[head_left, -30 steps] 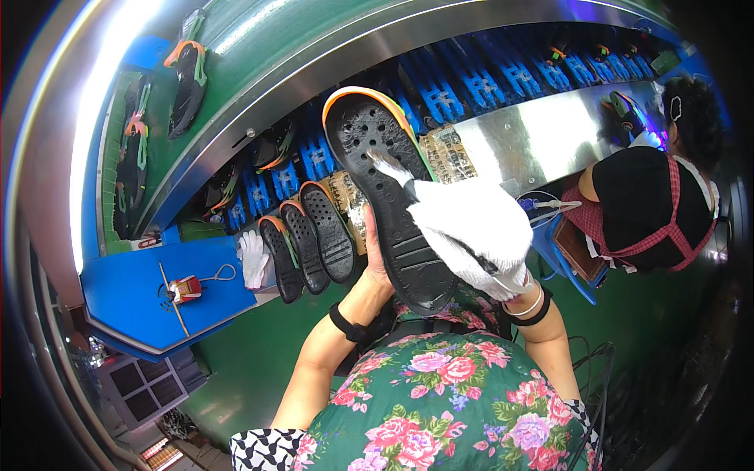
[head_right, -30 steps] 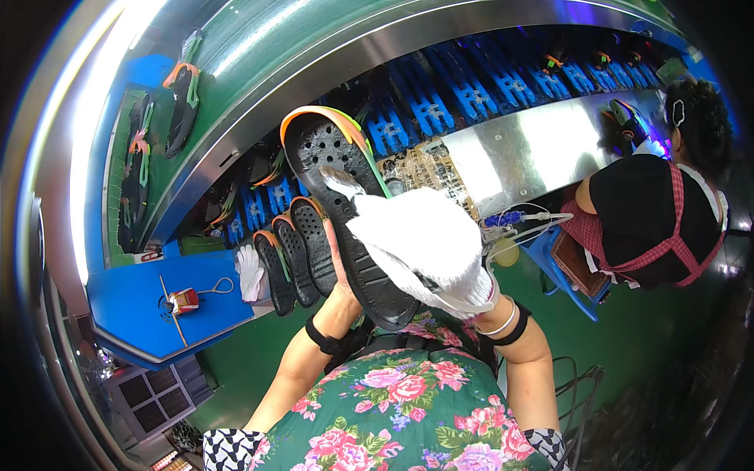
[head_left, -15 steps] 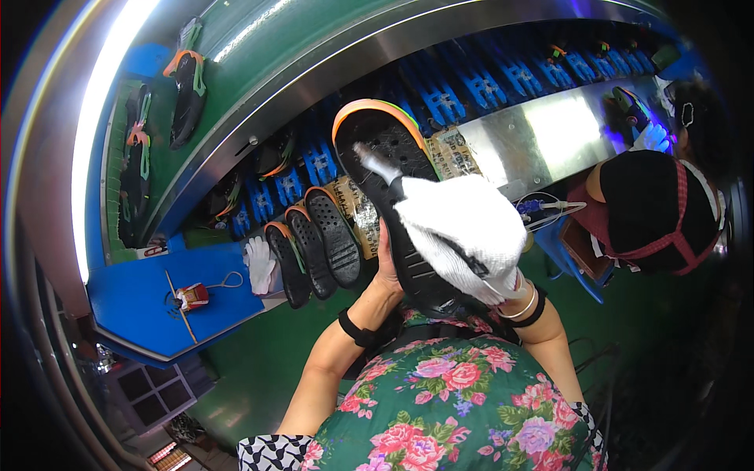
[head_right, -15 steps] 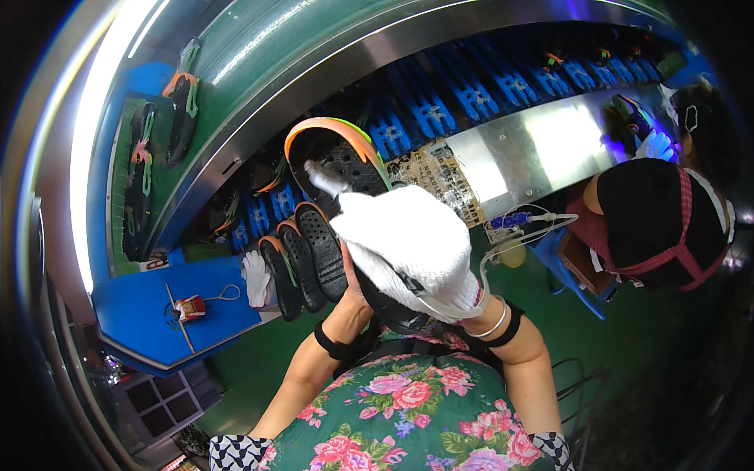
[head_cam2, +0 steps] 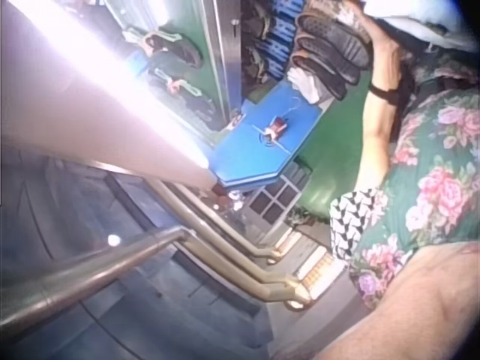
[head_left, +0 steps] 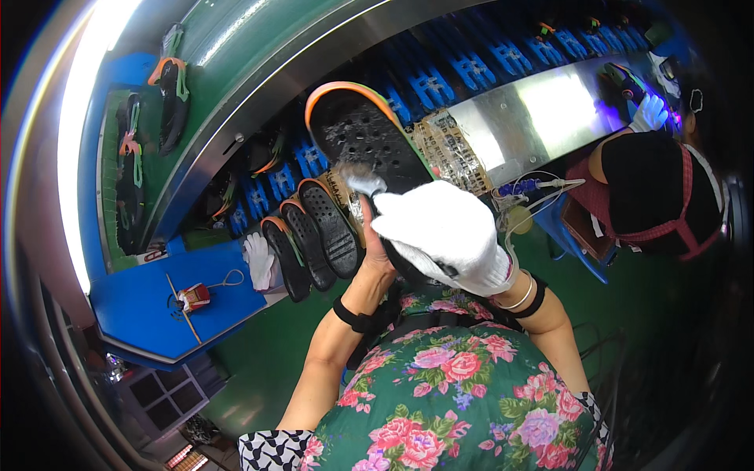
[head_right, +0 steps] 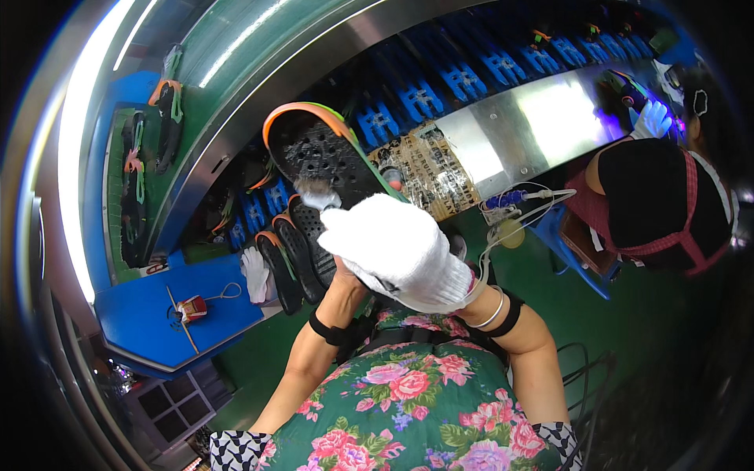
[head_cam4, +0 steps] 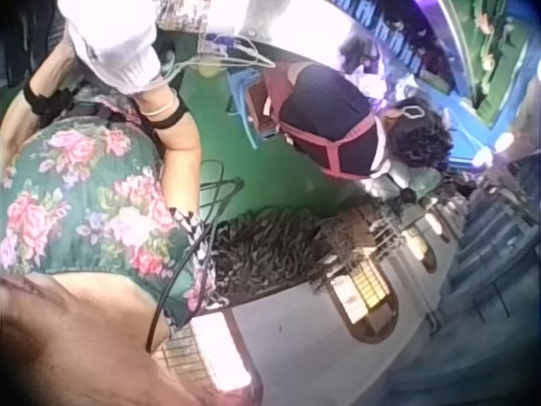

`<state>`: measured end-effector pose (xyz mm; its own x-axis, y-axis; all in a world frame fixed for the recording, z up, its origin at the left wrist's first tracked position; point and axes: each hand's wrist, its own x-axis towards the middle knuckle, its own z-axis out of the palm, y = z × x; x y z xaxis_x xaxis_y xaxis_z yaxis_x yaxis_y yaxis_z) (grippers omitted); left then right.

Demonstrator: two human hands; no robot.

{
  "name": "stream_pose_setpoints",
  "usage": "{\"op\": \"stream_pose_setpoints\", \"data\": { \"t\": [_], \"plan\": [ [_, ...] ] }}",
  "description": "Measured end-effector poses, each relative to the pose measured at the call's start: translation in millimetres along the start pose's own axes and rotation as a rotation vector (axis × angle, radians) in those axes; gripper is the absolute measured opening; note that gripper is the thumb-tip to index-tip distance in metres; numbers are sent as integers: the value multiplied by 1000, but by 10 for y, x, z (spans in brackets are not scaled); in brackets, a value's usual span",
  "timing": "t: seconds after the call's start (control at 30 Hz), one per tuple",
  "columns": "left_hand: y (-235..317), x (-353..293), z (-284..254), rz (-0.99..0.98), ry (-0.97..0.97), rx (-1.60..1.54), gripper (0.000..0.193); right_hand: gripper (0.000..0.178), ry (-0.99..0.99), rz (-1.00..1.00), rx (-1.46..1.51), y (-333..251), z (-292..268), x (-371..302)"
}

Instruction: Applying glue to the bottom of shoe soles using a brush.

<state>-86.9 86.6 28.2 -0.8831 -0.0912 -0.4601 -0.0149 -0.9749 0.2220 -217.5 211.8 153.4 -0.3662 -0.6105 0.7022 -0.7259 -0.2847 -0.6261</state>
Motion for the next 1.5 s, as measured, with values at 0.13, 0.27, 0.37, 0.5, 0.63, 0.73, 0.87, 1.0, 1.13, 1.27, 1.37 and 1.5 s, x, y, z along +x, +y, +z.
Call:
{"op": "stream_pose_setpoints", "data": {
  "t": [0.13,0.27,0.37,0.5,0.63,0.73,0.87,1.0,1.13,1.27,1.37,1.5],
  "plan": [
    [41,14,439,347,40,275,110,28,82,87,83,105,-72,-41],
    [94,83,568,296,-182,255,113,35,-44,109,-23,44,2,-242],
    [66,92,562,211,-266,-45,102,27,13,36,182,-14,-8,-128],
    [61,122,742,283,-316,-185,102,27,121,132,66,64,-84,-205],
    [198,169,574,198,-374,13,103,31,25,-38,-18,20,80,-257],
    [224,186,596,181,-489,17,99,31,20,96,197,1,42,-293],
    [216,179,685,294,-306,-65,88,29,21,74,56,100,-53,-331],
    [255,244,593,262,-480,-9,89,27,-19,23,176,33,56,-432],
    [188,263,644,291,-485,-149,88,23,54,173,239,39,-74,-402],
    [309,293,512,234,-509,-56,101,32,-31,11,75,44,-8,-549],
    [353,293,462,240,-553,-64,101,23,-49,114,343,-12,-39,-504],
    [316,265,526,252,-490,-116,105,26,45,190,197,91,-110,-546]
  ]
}}
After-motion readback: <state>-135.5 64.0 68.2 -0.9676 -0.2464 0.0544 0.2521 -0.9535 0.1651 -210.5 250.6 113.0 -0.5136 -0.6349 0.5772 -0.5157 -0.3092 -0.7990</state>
